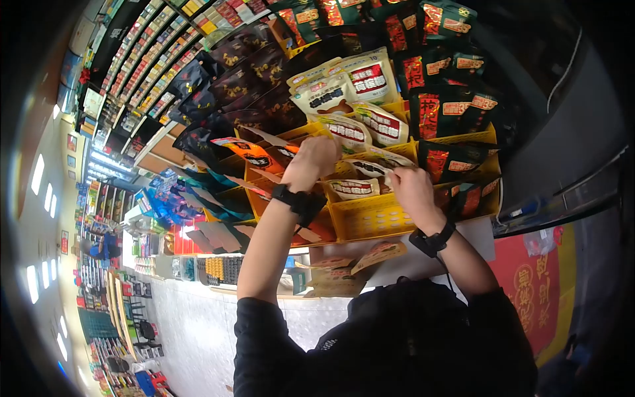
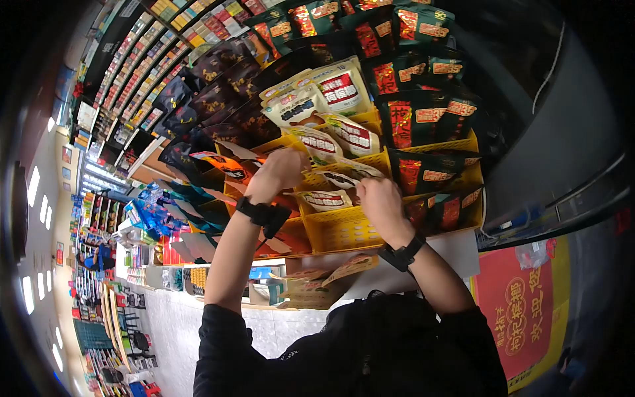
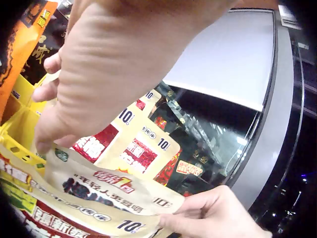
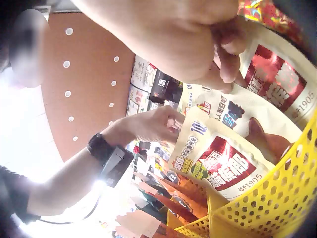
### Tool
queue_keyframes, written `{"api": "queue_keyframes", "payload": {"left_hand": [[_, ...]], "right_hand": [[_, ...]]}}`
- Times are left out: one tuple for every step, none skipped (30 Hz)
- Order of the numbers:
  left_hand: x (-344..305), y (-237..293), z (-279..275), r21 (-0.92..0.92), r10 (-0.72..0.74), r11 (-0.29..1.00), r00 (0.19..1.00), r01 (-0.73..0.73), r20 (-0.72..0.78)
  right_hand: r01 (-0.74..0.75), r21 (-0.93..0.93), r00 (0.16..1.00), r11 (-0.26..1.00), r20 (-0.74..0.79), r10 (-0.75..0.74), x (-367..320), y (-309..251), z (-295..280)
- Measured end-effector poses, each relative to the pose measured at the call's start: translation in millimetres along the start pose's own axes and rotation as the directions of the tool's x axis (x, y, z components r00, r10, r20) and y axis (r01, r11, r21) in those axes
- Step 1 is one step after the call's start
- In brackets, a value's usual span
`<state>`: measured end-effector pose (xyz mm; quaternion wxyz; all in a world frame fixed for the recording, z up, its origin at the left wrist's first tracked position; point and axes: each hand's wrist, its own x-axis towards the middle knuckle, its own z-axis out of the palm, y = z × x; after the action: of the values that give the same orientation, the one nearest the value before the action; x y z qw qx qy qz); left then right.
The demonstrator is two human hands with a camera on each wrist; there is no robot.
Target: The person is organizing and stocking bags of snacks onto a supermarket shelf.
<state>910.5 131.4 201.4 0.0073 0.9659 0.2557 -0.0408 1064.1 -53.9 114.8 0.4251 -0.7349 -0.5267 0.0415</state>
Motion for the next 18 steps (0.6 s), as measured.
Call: {"api": "queue_keyframes", "payload": {"left_hand": [[1, 1, 0, 0.022, 0.032, 0.999, 0.999, -0.032, 0.006], [3, 1, 0, 0.046, 0.067, 0.997, 0.998, -0.067, 0.012], [5, 1, 3, 0.048, 0.059, 0.997, 0.998, -0.06, 0.01], [8, 3, 6, 0.086, 0.065, 0.994, 0.998, -0.065, -0.003], [11, 4, 8, 0.123, 0.074, 0.99, 0.997, -0.072, -0.016], [10, 3, 11, 0.144, 0.075, 0.987, 0.997, -0.07, -0.026], [8, 6, 7, 0.142, 0.076, 0.987, 0.997, -0.071, -0.026], [6, 8, 4, 0.145, 0.022, 0.989, 0.999, -0.018, -0.024], [2, 10, 1, 0.15, -0.032, 0.988, 0.999, 0.035, -0.021], [-3, 10, -3, 0.15, -0.034, 0.988, 0.999, 0.036, -0.018], [-10, 9, -8, 0.188, -0.033, 0.982, 0.999, 0.028, 0.024], [-16, 9, -14, 0.224, -0.033, 0.974, 0.997, 0.017, 0.067], [-25, 13, -20, 0.226, -0.032, 0.974, 0.997, 0.015, 0.071], [-35, 18, -27, 0.276, -0.011, 0.961, 0.996, -0.013, 0.085], [-40, 21, -29, 0.324, 0.007, 0.945, 0.995, -0.039, 0.099], [-41, 15, -20, 0.354, 0.038, 0.931, 0.989, -0.086, 0.141], [-42, 11, -10, 0.357, 0.035, 0.93, 0.989, -0.085, 0.145], [-42, 9, -1, 0.382, 0.033, 0.919, 0.986, -0.094, 0.163]], "right_hand": [[0.009, 0.006, 1.0, 1.0, 0.008, -0.009, -1, 1, 0], [0.0, -0.026, 1.0, 1.0, 0.009, 0.0, -2, 2, 0], [-0.012, -0.06, 1.0, 0.998, 0.007, 0.013, -3, 3, 0], [-0.016, -0.081, 1.0, 0.997, 0.014, 0.018, -3, 5, 0], [-0.013, -0.082, 1.0, 0.997, 0.012, 0.014, -4, 7, -1], [-0.021, -0.098, 0.999, 0.995, 0.043, 0.026, -5, 7, -2], [-0.031, -0.115, 0.996, 0.993, 0.074, 0.04, -6, 6, -4], [-0.033, -0.116, 0.996, 0.993, 0.077, 0.042, -8, 5, -7], [-0.006, -0.101, 0.998, 0.995, 0.059, 0.012, -10, 2, -12], [0.022, -0.085, 0.999, 0.996, 0.041, -0.019, -11, -3, -18], [0.022, -0.081, 0.999, 0.996, 0.041, -0.019, -14, -11, -24], [0.054, 0.005, 0.995, 0.999, -0.08, -0.054, -21, -20, -30], [0.094, 0.086, 0.976, 0.992, -0.203, -0.074, -28, -27, -31], [0.092, 0.193, 0.982, 0.977, -0.181, -0.057, -35, -27, -26], [0.091, 0.194, 0.982, 0.977, -0.178, -0.056, -35, -27, -21], [0.07, 0.161, 0.996, 0.984, -0.072, -0.059, -35, -27, -14], [0.052, 0.129, 0.998, 0.99, 0.032, -0.057, -35, -27, -8], [-0.006, 0.121, 0.992, 0.993, 0.125, -0.01, -30, -25, 0]]}}
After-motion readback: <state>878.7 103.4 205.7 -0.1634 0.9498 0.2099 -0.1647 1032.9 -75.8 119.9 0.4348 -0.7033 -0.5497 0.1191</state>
